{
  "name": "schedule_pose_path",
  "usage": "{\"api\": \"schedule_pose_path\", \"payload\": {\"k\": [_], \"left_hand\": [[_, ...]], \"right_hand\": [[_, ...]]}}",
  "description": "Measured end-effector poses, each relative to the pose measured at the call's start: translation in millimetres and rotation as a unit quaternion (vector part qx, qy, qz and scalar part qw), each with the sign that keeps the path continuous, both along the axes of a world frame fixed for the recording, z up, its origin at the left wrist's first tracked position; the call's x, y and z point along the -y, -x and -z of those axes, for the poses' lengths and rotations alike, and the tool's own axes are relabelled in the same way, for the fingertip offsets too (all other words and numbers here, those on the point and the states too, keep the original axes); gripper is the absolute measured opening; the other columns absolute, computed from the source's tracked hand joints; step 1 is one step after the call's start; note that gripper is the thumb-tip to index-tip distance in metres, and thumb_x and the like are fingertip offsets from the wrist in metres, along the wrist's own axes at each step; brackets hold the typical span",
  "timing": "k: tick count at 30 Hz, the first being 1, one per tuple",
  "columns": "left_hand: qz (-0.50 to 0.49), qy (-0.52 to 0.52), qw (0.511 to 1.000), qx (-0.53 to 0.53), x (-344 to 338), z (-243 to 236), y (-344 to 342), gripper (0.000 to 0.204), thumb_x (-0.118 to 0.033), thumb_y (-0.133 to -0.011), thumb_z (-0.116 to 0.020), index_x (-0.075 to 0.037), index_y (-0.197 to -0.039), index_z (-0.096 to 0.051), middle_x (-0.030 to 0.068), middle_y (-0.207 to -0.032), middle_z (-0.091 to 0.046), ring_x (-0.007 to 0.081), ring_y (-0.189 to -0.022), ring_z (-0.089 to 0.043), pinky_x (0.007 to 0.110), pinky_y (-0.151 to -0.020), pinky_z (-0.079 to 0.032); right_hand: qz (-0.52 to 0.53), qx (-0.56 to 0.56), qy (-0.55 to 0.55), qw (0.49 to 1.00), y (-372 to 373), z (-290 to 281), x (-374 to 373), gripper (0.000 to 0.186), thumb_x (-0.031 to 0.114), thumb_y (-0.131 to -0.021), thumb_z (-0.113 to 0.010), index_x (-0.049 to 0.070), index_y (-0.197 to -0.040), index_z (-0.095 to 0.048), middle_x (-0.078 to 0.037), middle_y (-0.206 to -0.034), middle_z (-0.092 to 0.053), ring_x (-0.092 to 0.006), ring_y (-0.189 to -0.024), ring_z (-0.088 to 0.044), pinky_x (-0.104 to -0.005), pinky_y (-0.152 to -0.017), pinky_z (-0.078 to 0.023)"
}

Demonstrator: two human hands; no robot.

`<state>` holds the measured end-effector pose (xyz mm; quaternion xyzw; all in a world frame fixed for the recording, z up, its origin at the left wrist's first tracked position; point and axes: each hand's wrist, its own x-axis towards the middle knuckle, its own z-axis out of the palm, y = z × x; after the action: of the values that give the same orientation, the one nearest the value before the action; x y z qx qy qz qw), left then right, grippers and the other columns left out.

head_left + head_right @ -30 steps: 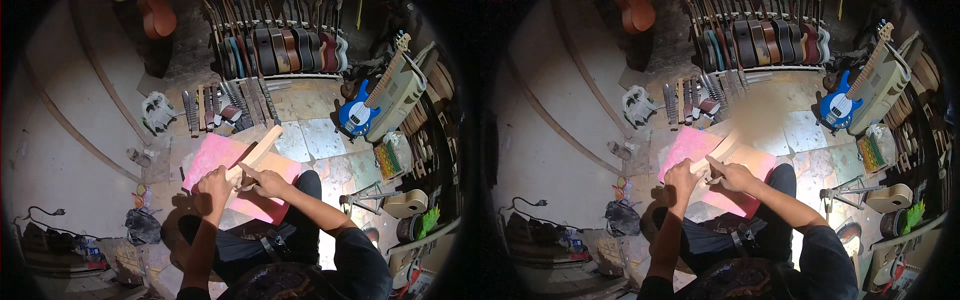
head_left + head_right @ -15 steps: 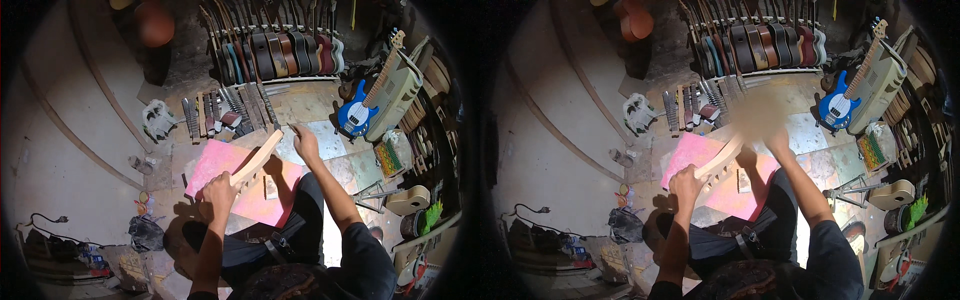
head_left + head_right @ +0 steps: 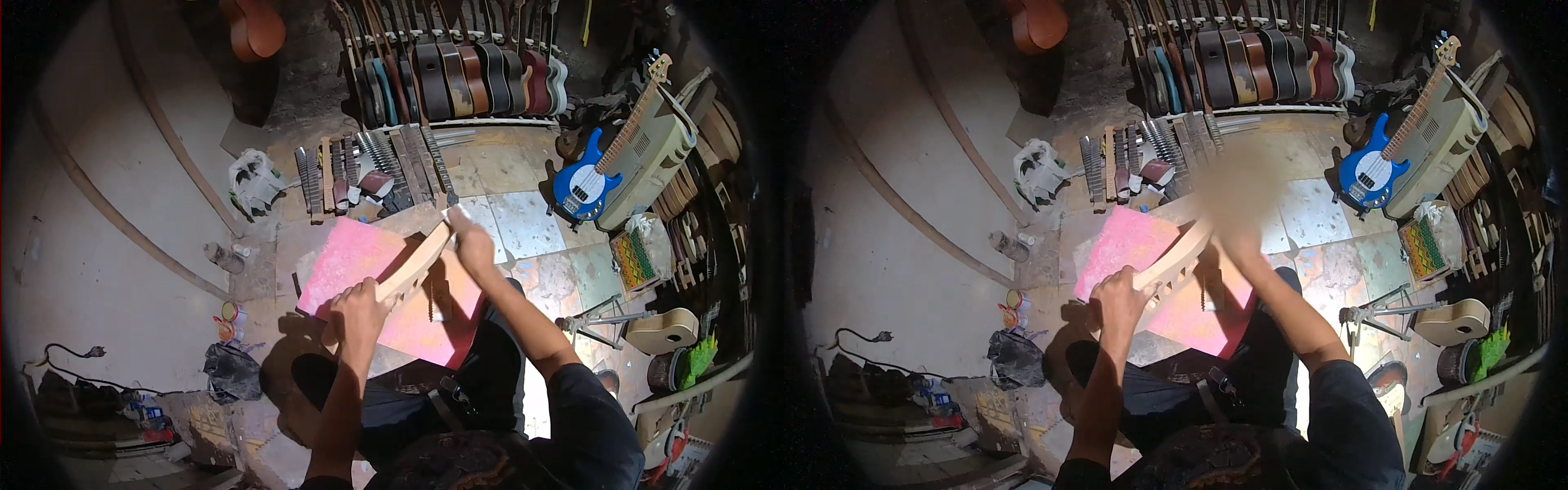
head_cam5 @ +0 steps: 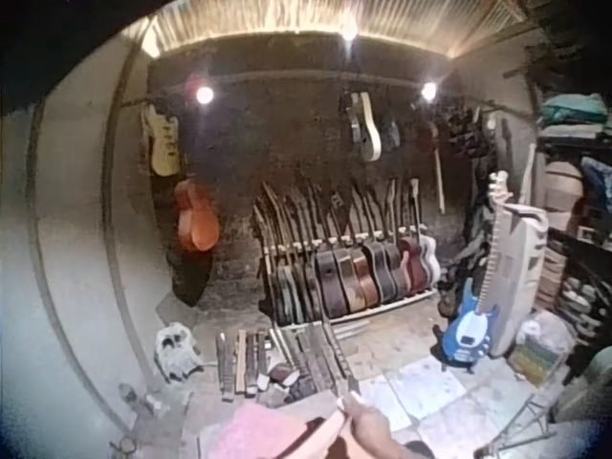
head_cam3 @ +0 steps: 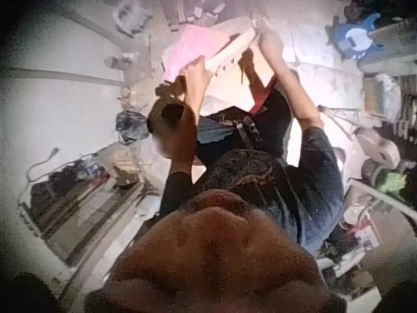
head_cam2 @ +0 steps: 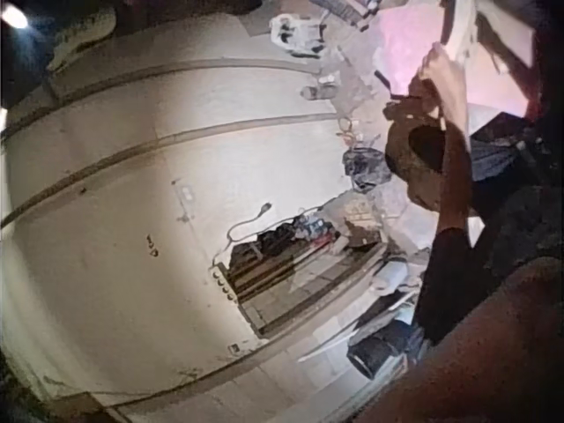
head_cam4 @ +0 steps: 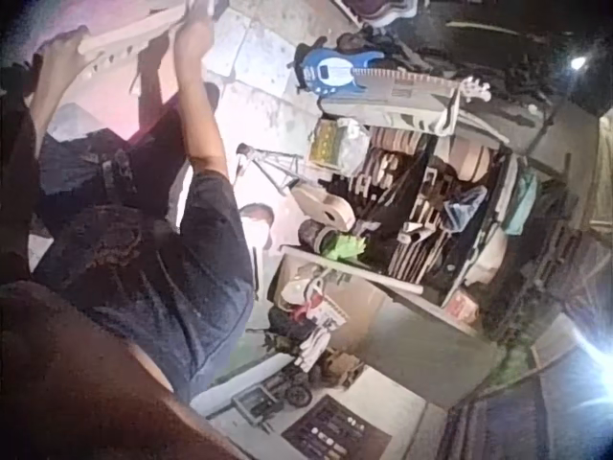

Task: The person sands the surface of a wooden guitar body by hand with a piece of sandpaper, wiping the wood and changing orientations to sand different edges and contours.

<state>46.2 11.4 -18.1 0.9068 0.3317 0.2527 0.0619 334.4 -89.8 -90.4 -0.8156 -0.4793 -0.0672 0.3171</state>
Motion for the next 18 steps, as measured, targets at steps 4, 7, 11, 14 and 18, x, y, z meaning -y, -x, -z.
{"api": "schedule_pose_path", "payload": {"k": [4, 7, 11, 14, 18], "left_hand": [[-0.018, 0.025, 0.999, -0.029, -5.4, -3.5, 13.7, 0.041, -0.038, -0.07, -0.092, -0.008, -0.085, -0.068, 0.0138, -0.077, -0.073, 0.0338, -0.073, -0.072, 0.046, -0.069, -0.056], [-0.005, 0.039, 0.999, -0.016, 6.7, -8.6, 4.7, 0.039, -0.035, -0.072, -0.091, -0.006, -0.085, -0.068, 0.0165, -0.078, -0.073, 0.0341, -0.073, -0.072, 0.045, -0.069, -0.056], [-0.005, 0.05, 0.998, -0.024, 24.1, -16.5, 6.1, 0.037, -0.033, -0.075, -0.09, -0.005, -0.088, -0.069, 0.0177, -0.083, -0.073, 0.0337, -0.075, -0.072, 0.046, -0.07, -0.056], [-0.01, 0.056, 0.992, -0.115, 56.1, -29.1, 9.1, 0.029, -0.028, -0.081, -0.082, -0.008, -0.093, -0.066, 0.0099, -0.091, -0.072, 0.0285, -0.09, -0.072, 0.044, -0.074, -0.057], [-0.011, 0.063, 0.987, -0.146, 85.6, -24.1, 6.1, 0.031, -0.029, -0.086, -0.077, -0.008, -0.105, -0.066, 0.0081, -0.096, -0.072, 0.0259, -0.09, -0.073, 0.039, -0.076, -0.06]], "right_hand": [[-0.136, 0.1, -0.013, 0.986, 56.3, -9.6, -1.2, 0.055, 0.003, -0.092, -0.056, 0.021, -0.143, -0.065, -0.021, -0.128, -0.071, -0.0401, -0.09, -0.072, -0.0492, -0.083, -0.06], [0.03, -0.029, -0.005, 0.999, -2.1, -27.6, -8.4, 0.051, 0.001, -0.09, -0.057, 0.019, -0.137, -0.068, -0.022, -0.098, -0.074, -0.0442, -0.083, -0.069, -0.0537, -0.074, -0.056], [-0.034, 0.002, 0.075, 0.997, 46.2, -10.1, 12.5, 0.053, 0.003, -0.089, -0.06, 0.021, -0.138, -0.069, -0.017, -0.11, -0.076, -0.0389, -0.093, -0.072, -0.0495, -0.081, -0.059], [-0.124, 0.037, 0.106, 0.986, 42.8, 1.3, 38.9, 0.057, 0.002, -0.092, -0.057, 0.023, -0.145, -0.063, -0.016, -0.115, -0.075, -0.037, -0.096, -0.071, -0.0483, -0.083, -0.058], [-0.005, 0.006, 0.164, 0.986, 7.8, -16.5, 44.4, 0.049, 0.013, -0.094, -0.058, 0.017, -0.142, -0.065, -0.015, -0.11, -0.076, -0.0399, -0.091, -0.072, -0.0482, -0.08, -0.06]]}}
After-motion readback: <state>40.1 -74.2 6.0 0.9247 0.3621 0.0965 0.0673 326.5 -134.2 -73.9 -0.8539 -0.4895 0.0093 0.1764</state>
